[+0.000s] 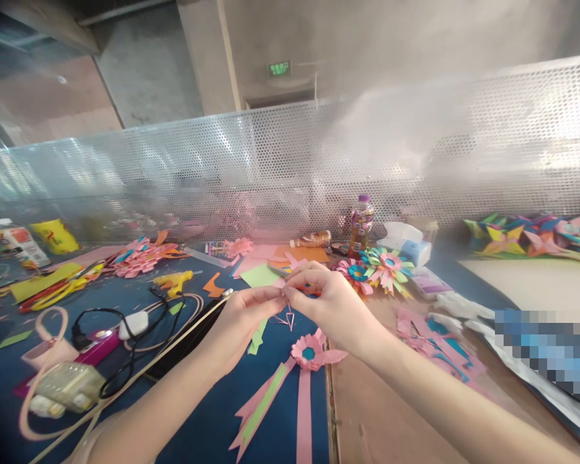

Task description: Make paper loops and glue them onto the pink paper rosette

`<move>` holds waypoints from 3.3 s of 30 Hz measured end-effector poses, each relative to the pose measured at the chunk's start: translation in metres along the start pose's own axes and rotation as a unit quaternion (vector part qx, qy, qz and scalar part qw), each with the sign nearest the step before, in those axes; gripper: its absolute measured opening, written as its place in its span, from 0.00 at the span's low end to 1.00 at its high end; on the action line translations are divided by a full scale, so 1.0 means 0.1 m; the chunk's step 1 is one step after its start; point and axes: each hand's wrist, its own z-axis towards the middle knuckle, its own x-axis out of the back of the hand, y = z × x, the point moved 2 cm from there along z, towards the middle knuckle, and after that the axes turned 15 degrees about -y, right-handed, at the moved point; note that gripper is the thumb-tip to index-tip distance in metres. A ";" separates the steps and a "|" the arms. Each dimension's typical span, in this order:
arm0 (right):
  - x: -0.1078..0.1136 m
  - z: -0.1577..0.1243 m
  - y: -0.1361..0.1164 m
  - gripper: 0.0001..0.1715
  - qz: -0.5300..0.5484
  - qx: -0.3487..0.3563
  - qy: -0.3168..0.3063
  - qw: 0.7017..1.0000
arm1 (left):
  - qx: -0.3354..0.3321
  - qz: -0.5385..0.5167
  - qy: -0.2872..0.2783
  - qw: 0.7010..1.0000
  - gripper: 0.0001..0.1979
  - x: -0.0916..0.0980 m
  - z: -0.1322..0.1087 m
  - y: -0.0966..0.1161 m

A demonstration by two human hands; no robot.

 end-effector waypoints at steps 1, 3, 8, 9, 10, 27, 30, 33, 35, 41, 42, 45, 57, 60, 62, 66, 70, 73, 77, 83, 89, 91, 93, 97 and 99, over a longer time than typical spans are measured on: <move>0.00 0.00 0.00 0.07 0.001 -0.002 -0.001 1.000 | 0.001 0.004 0.001 1.000 0.08 0.00 0.00 0.00; 0.00 0.00 0.02 0.07 0.001 -0.005 -0.003 1.000 | 0.002 0.005 0.003 1.000 0.08 0.00 0.00 -0.01; 0.02 0.01 0.04 0.11 0.008 -0.031 -0.021 0.999 | 0.007 -0.003 0.014 1.000 0.08 0.01 0.01 -0.03; 0.03 0.01 0.05 0.12 0.006 -0.036 -0.020 0.999 | 0.007 -0.001 0.014 1.000 0.09 0.01 0.01 -0.03; 0.03 0.01 0.05 0.13 0.004 -0.037 -0.018 0.999 | 0.004 0.002 0.015 1.000 0.09 0.01 0.01 -0.03; 0.00 -0.11 0.07 0.09 -0.393 0.250 0.197 0.862 | -0.024 0.068 0.057 0.996 0.13 0.07 0.00 0.04; -0.01 -0.17 0.18 0.20 -0.446 0.314 0.182 0.818 | 0.006 0.021 -0.027 0.999 0.15 0.00 -0.01 0.02; 0.01 -0.21 0.24 0.23 -0.483 0.342 0.136 0.794 | 0.005 -0.026 -0.058 0.998 0.15 -0.05 -0.01 0.03; 0.03 -0.21 0.25 0.23 -0.511 0.347 0.130 0.776 | 0.000 -0.036 -0.058 0.998 0.14 -0.06 -0.01 0.03; 0.02 -0.16 0.28 0.15 -0.553 0.342 0.144 0.746 | -0.015 -0.023 -0.044 0.999 0.11 0.01 0.00 0.01; 0.01 -0.16 0.28 0.16 -0.534 0.341 0.143 0.760 | -0.020 -0.021 -0.043 0.999 0.11 0.02 0.00 0.01; -0.01 -0.15 0.24 0.20 -0.440 0.328 0.127 0.826 | -0.036 -0.018 -0.050 0.998 0.09 0.05 0.01 0.00; 0.00 -0.13 0.09 0.16 -0.229 0.257 0.112 0.932 | -0.013 -0.035 -0.048 0.998 0.09 0.05 0.05 -0.03; 0.05 -0.08 0.14 0.10 -0.169 0.203 0.143 0.954 | -0.003 -0.007 -0.034 0.999 0.09 0.06 0.04 -0.04; 0.09 -0.03 0.19 0.08 -0.120 0.144 0.132 0.973 | 0.001 0.016 -0.027 1.000 0.09 0.07 0.04 -0.04; 0.11 0.06 0.27 0.09 -0.017 0.052 0.040 0.998 | 0.006 0.061 -0.024 0.998 0.10 0.07 0.04 -0.04; 0.08 0.08 0.33 0.08 0.014 0.047 0.021 0.999 | 0.003 0.095 -0.031 0.995 0.11 0.08 0.05 -0.04; 0.06 0.09 0.35 0.07 0.019 0.047 0.026 0.998 | 0.002 0.101 -0.031 0.994 0.11 0.08 0.05 -0.03; 0.06 0.09 0.35 0.06 0.017 0.055 0.029 0.998 | 0.015 0.095 -0.035 0.995 0.10 0.07 0.05 -0.03; 0.06 0.10 0.37 0.06 0.018 0.058 0.019 0.998 | 0.022 0.089 -0.036 0.995 0.11 0.07 0.05 -0.03; 0.05 0.10 0.37 0.05 0.013 0.055 0.026 0.998 | 0.037 0.085 -0.037 0.995 0.11 0.06 0.06 -0.04; 0.06 0.11 0.37 0.06 0.013 0.050 0.027 0.998 | 0.040 0.085 -0.036 0.995 0.11 0.06 0.06 -0.04; 0.06 0.11 0.38 0.06 0.014 0.044 0.026 0.999 | 0.044 0.088 -0.036 0.994 0.11 0.06 0.06 -0.04; 0.06 0.11 0.38 0.07 0.014 0.034 0.026 0.999 | 0.052 0.108 -0.026 0.992 0.12 0.08 0.06 -0.05; 0.06 0.11 0.38 0.08 -0.005 0.029 0.033 0.999 | 0.056 0.113 -0.022 0.992 0.13 0.09 0.06 -0.06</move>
